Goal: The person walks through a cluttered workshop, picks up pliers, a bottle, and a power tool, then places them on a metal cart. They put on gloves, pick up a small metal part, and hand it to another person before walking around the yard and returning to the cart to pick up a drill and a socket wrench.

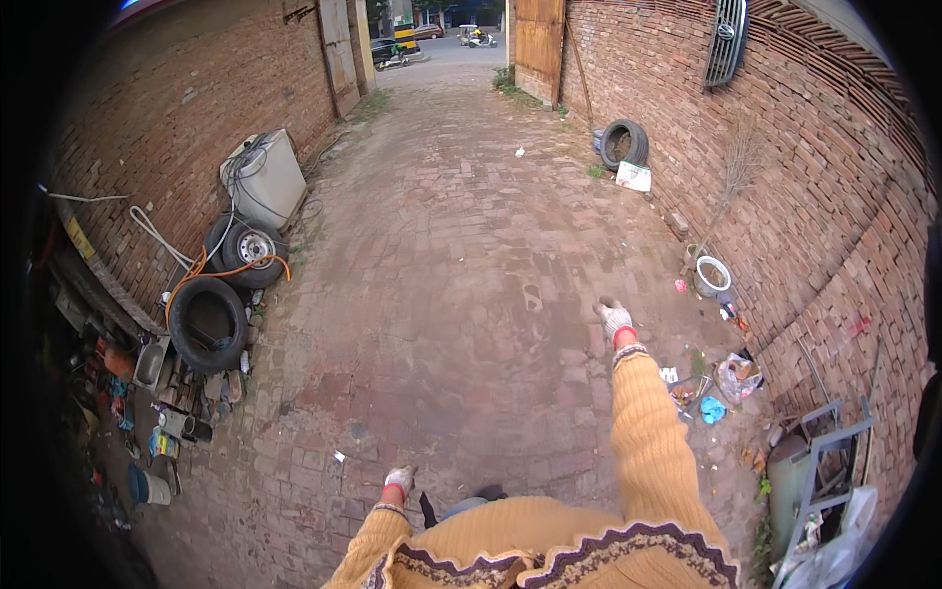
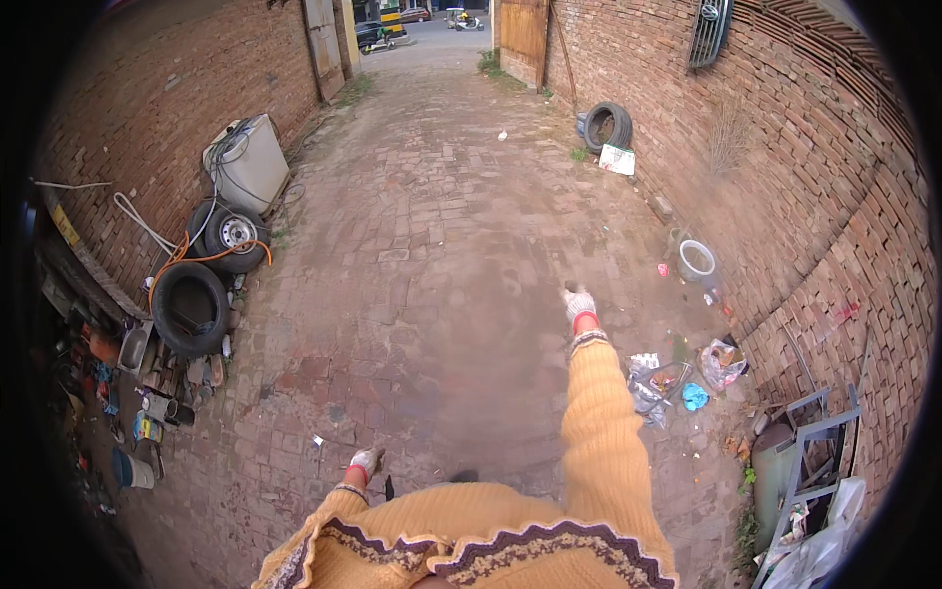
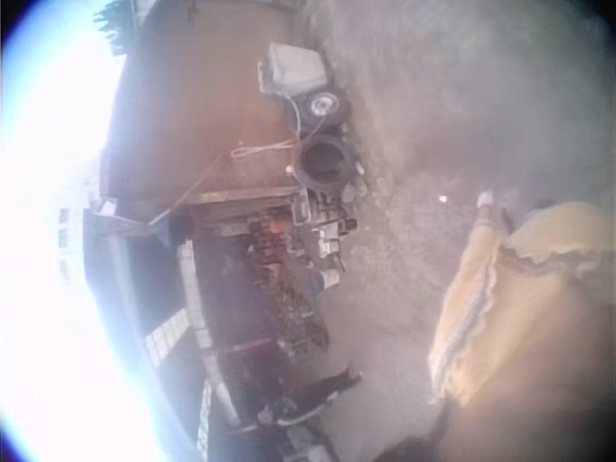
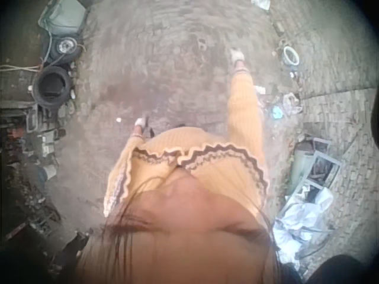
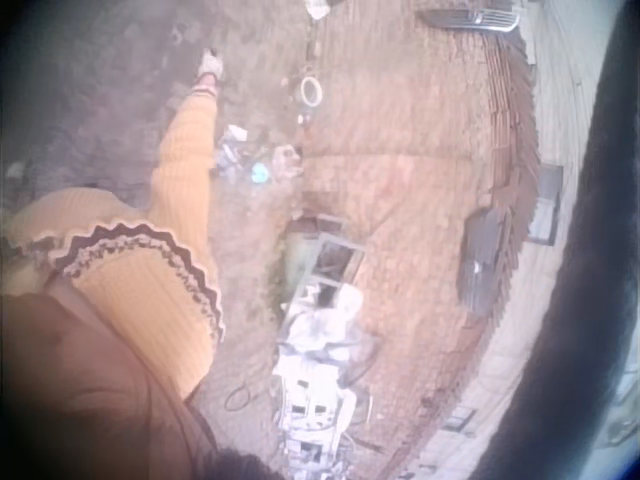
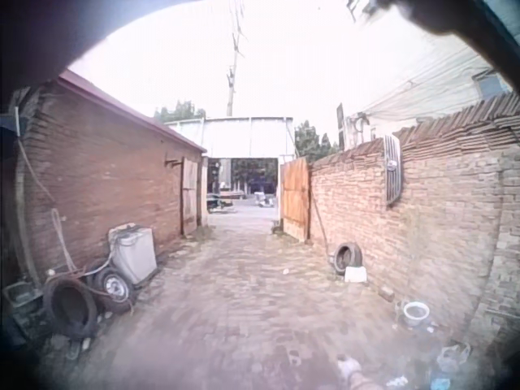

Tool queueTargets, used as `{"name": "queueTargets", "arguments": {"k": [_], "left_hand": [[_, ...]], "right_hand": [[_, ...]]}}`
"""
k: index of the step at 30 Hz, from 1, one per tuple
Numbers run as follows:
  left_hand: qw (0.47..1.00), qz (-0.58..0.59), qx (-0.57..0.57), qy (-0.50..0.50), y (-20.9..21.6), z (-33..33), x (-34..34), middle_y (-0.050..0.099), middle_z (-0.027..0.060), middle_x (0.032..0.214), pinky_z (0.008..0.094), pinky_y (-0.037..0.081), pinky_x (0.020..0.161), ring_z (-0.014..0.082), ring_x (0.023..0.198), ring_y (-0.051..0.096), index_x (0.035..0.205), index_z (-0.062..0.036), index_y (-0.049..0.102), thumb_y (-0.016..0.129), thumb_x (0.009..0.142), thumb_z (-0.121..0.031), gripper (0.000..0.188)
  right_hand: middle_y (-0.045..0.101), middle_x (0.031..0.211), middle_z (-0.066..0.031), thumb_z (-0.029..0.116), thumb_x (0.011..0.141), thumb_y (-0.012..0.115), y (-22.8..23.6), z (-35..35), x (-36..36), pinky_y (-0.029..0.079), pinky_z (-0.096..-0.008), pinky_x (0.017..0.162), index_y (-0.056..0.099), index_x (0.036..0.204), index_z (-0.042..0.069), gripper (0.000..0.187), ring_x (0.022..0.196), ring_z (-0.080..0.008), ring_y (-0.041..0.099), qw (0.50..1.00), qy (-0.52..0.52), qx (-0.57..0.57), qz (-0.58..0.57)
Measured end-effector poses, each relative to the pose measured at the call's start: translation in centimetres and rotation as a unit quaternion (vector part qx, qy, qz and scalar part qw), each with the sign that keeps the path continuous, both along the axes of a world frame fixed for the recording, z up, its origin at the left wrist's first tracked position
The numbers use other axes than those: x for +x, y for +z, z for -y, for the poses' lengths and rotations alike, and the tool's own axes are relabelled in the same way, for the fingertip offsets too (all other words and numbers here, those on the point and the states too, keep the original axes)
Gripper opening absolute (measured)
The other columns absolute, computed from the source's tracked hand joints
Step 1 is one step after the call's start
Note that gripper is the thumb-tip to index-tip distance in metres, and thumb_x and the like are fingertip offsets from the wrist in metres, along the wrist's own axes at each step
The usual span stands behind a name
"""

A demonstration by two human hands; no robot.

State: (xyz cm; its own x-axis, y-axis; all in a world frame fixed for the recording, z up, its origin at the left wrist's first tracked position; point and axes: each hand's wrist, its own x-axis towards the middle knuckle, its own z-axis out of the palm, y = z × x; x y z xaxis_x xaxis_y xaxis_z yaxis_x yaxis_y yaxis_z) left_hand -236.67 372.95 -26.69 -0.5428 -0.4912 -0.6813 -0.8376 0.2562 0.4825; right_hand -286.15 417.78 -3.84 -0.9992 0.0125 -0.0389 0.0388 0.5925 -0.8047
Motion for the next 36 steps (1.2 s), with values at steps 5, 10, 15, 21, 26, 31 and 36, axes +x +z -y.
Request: {"name": "queueTargets", "arguments": {"k": [5, 10, 15, 21, 26, 31, 36], "left_hand": [[0.982, 0.129, -0.124, 0.064, -1.5, -4.0, 19.5, 0.072, 0.0183, 0.104, 0.0434, 0.055, 0.079, 0.0302, 0.098, 0.070, 0.103, -0.0025, 0.073, 0.058, 0.090, -0.035, 0.038], [0.960, 0.262, -0.085, -0.043, 0.6, -11.3, 31.5, 0.069, 0.0138, 0.120, 0.0444, 0.053, 0.090, 0.0320, 0.106, 0.067, 0.118, -0.0096, 0.070, 0.064, 0.086, -0.034, 0.041], [0.973, 0.200, -0.068, 0.097, 1.5, -17.0, 34.2, 0.067, 0.0151, 0.123, 0.0445, 0.052, 0.094, 0.0338, 0.111, 0.064, 0.119, -0.0095, 0.069, 0.059, 0.089, -0.037, 0.042], [0.958, 0.184, -0.099, 0.196, 0.4, -24.7, 42.1, 0.064, 0.0166, 0.126, 0.0447, 0.050, 0.098, 0.0360, 0.117, 0.060, 0.121, -0.0094, 0.068, 0.053, 0.093, -0.040, 0.044], [0.899, 0.200, -0.090, 0.378, -2.3, -26.8, 47.6, 0.062, 0.0179, 0.129, 0.0448, 0.048, 0.101, 0.0378, 0.122, 0.057, 0.123, -0.0092, 0.068, 0.047, 0.096, -0.042, 0.047], [0.786, 0.110, -0.043, 0.607, -1.1, -24.5, 55.0, 0.061, 0.0226, 0.129, 0.0458, 0.046, 0.101, 0.0375, 0.125, 0.056, 0.123, -0.0040, 0.066, 0.055, 0.089, -0.052, 0.060], [0.734, 0.086, -0.001, 0.674, -3.7, -25.6, 66.0, 0.060, 0.0222, 0.131, 0.0453, 0.045, 0.103, 0.0370, 0.126, 0.055, 0.124, -0.0033, 0.065, 0.051, 0.092, -0.049, 0.057]], "right_hand": [[0.061, 0.133, -0.0184, 0.032, 0.084, 0.067, 19.9, 19.2, -3.6, 0.048, -0.0412, 0.103, 0.047, 0.144, 0.014, 0.065, 0.119, -0.0365, 0.060, 0.974, 0.153, 0.036, -0.164], [0.051, 0.142, -0.0249, 0.038, 0.084, 0.068, 31.9, 24.8, 1.0, 0.043, -0.0463, 0.107, 0.033, 0.153, 0.020, 0.080, 0.129, -0.0429, 0.051, 0.944, 0.243, 0.037, -0.218], [0.053, 0.138, -0.0278, 0.044, 0.083, 0.068, 30.3, 27.9, 2.6, 0.043, -0.0465, 0.106, 0.033, 0.151, 0.010, 0.084, 0.126, -0.0432, 0.053, 0.956, 0.203, -0.082, -0.197], [0.064, 0.122, -0.0130, 0.025, 0.092, 0.064, 18.5, 25.7, 8.6, 0.053, -0.0345, 0.086, 0.053, 0.134, 0.003, 0.049, 0.106, -0.0237, 0.064, 0.852, 0.378, -0.353, 0.079], [0.057, 0.135, -0.0199, 0.027, 0.095, 0.063, 7.7, 22.8, 19.5, 0.046, -0.0415, 0.104, 0.051, 0.136, 0.001, 0.050, 0.123, -0.0309, 0.056, 0.805, 0.301, -0.433, 0.273], [0.060, 0.133, -0.0119, 0.030, 0.095, 0.063, -3.9, 20.1, 31.6, 0.046, -0.0440, 0.101, 0.055, 0.132, 0.005, 0.046, 0.128, -0.0289, 0.053, 0.793, 0.268, -0.414, 0.358], [0.062, 0.130, -0.0060, 0.034, 0.097, 0.059, -14.7, 18.5, 40.3, 0.051, -0.0497, 0.090, 0.059, 0.128, 0.010, 0.040, 0.123, -0.0268, 0.056, 0.810, 0.110, -0.411, 0.404]]}}
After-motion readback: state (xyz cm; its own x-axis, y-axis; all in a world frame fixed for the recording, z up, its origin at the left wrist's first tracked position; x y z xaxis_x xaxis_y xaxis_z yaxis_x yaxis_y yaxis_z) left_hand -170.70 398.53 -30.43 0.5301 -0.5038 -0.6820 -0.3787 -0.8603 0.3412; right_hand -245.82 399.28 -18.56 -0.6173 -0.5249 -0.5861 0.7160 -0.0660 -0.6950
